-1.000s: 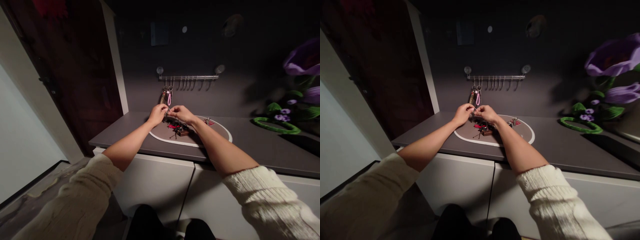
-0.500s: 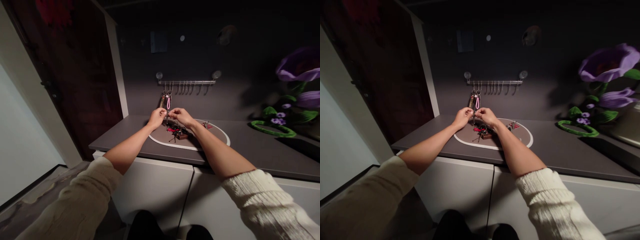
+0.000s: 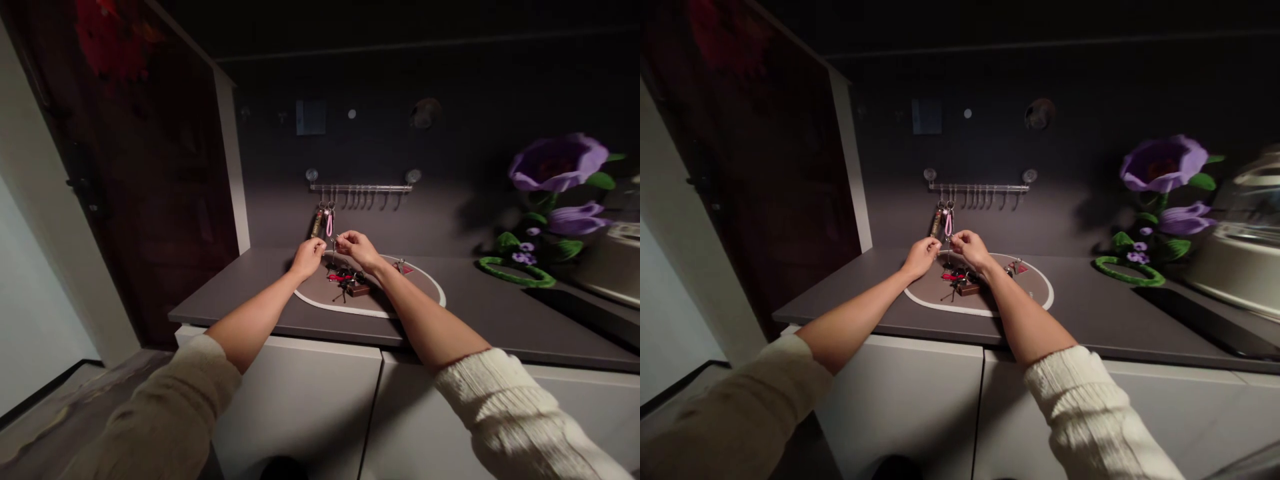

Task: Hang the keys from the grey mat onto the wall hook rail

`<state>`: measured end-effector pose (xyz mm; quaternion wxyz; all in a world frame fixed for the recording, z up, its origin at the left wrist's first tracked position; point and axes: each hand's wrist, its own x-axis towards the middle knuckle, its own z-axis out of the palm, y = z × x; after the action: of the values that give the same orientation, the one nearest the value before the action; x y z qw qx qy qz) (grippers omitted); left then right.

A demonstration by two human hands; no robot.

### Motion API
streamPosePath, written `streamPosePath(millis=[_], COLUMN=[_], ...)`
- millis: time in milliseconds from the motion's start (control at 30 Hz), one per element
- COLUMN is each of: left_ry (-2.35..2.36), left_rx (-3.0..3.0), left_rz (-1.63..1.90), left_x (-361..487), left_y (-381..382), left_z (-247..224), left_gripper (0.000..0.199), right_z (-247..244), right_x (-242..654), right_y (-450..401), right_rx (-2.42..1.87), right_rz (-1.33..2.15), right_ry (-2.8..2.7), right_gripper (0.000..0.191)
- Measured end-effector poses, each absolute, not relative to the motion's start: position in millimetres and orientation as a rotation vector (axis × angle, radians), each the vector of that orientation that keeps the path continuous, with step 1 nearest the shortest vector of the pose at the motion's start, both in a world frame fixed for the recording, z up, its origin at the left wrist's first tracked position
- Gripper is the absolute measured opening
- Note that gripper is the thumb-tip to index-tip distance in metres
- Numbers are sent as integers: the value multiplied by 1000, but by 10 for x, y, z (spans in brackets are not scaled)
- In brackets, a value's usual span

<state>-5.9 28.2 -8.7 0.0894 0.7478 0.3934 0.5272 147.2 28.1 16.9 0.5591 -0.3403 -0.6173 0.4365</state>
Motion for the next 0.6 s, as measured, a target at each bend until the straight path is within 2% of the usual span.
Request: streamPosePath(millis=[200,600], left_ry=[1262,1369], left_rx=[2363,2432], left_rz=[1499,1365], left_x=[-51,-23], left_y=[343,350], left_z=[-159,-188], left_gripper=[20,22], right_z=[271,811], right_x=[1469,1430], right_y=[239,549], right_rx=[-816,-828], right_rz=[1052,1068], right_ry=[-1334,-1120], right_gripper=[8,14])
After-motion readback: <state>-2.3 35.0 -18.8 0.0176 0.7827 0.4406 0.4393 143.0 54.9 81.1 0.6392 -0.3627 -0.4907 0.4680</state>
